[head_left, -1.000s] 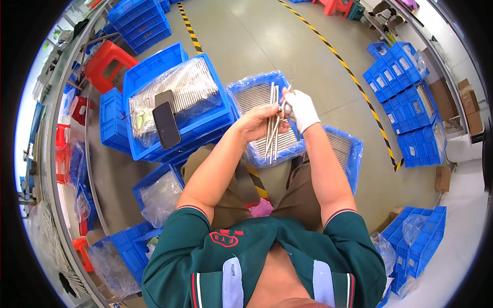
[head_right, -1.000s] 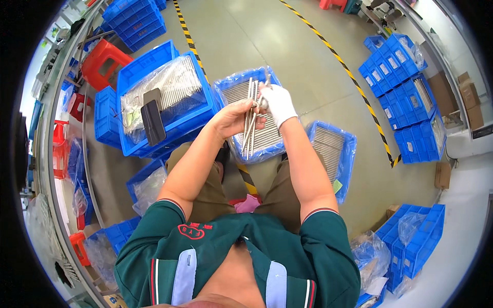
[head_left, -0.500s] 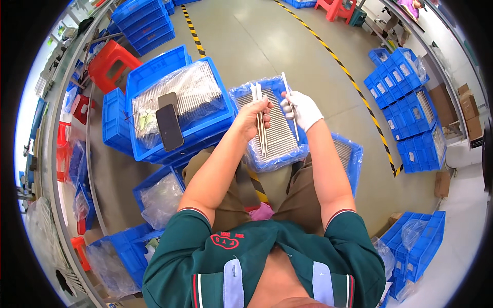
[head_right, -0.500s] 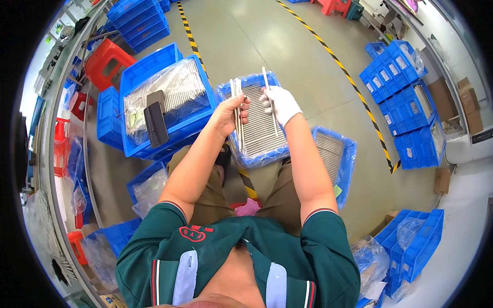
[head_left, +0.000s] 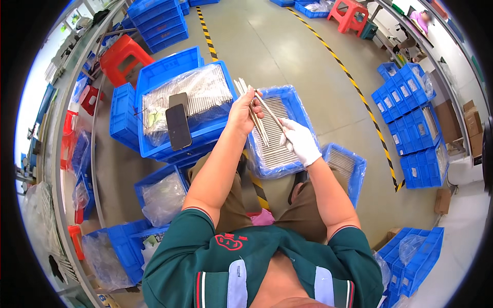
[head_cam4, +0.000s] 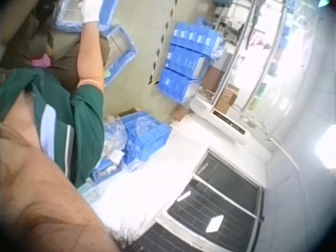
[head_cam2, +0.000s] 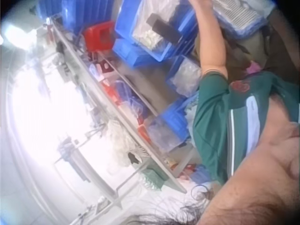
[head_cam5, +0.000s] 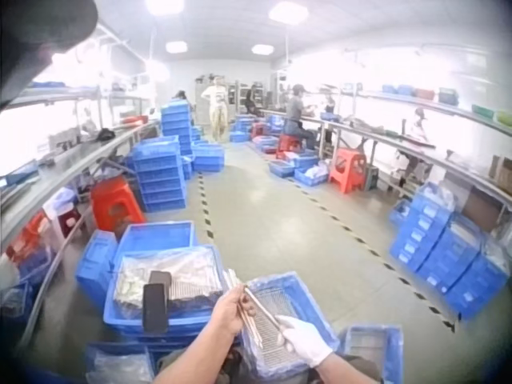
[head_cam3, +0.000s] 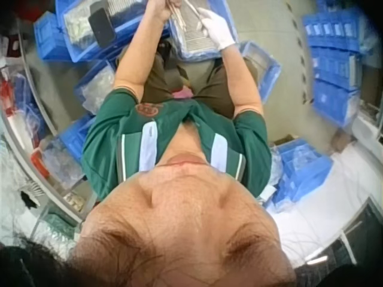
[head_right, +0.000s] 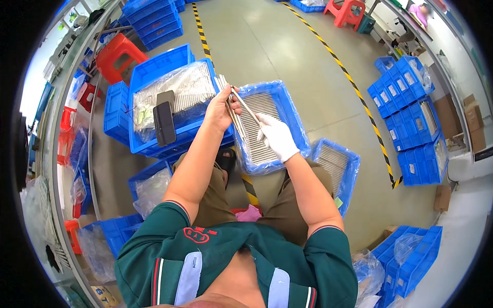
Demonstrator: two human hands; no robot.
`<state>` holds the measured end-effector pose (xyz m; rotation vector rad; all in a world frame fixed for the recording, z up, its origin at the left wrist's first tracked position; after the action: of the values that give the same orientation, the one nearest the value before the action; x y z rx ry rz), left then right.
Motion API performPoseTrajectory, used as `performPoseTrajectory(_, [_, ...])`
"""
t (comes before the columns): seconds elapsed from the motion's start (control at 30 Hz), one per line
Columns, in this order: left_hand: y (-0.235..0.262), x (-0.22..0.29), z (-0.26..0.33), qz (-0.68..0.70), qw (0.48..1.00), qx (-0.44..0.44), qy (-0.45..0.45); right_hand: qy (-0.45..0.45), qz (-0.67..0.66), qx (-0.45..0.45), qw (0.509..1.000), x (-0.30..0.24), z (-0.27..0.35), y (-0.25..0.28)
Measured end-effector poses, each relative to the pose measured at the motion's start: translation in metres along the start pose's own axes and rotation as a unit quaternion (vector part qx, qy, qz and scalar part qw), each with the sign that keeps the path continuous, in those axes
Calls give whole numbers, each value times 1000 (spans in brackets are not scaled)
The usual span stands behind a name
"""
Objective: The person sits on a low stool or the floor in a factory setting, handling long, thin metal rods from blue plastic crates. They repeatedly pick up bundles of rods, separate them, and place them back into the crates on their lap.
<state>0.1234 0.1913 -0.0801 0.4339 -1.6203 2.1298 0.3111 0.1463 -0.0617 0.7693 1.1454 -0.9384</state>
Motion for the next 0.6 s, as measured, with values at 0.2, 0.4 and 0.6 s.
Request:
performPoseTrajectory(0.2, [-16,-28,15,-120,991,-45,46,39,-23,42,998,10,-11,6])
performPoseTrajectory(0.4, [-24,-63,30,-181,973,-95,109,51,-59,121,990,6,-20,8])
performPoseTrajectory(0.6, [-15,-60,25,-244,964,-69,79,-17,12,64,998,-3,-24,34])
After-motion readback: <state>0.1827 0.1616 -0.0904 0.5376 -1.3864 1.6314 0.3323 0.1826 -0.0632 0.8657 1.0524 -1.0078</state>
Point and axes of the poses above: each hand's wrist, its own z-axis away from the middle knuckle, its own y-axis out of the back of the hand, x = y × z, the point moved 2 cm from there along -z, towards the middle knuckle, and after that the axes turned 6 degrees about z, right-handed, at the moved point
